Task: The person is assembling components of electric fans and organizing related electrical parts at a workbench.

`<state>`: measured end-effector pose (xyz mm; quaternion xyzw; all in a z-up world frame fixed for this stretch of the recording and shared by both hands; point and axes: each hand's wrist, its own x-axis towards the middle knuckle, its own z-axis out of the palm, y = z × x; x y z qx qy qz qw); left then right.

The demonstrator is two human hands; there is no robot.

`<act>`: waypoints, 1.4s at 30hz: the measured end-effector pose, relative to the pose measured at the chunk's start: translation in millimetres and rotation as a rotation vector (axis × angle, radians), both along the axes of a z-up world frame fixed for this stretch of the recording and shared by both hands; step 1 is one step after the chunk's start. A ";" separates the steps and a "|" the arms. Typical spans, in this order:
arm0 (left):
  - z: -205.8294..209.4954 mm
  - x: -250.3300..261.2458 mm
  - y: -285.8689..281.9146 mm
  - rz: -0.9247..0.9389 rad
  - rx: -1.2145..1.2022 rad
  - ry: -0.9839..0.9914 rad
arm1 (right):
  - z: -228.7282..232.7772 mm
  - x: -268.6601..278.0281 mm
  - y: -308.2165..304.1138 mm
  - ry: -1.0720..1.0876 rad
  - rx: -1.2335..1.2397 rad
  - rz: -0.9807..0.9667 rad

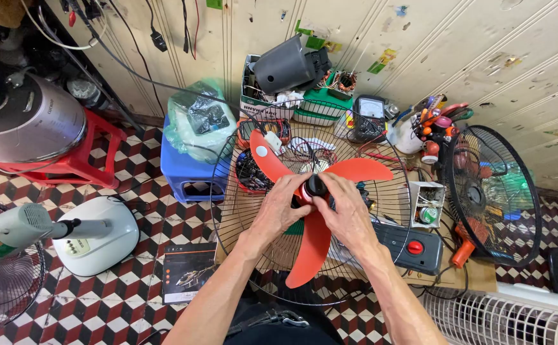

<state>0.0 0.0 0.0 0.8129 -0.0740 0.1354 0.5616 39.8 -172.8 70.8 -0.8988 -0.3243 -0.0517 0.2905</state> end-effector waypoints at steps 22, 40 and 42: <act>0.7 -0.6 -2.9 0.005 -0.002 0.040 | -3.4 3.1 3.7 -0.010 -0.062 -0.013; 5.3 -1.9 -2.4 -0.001 -0.003 0.058 | -8.4 -0.3 17.1 -0.103 -0.128 -0.249; 3.8 -1.3 -3.3 0.014 0.001 0.051 | -5.2 0.5 14.6 -0.139 -0.166 -0.147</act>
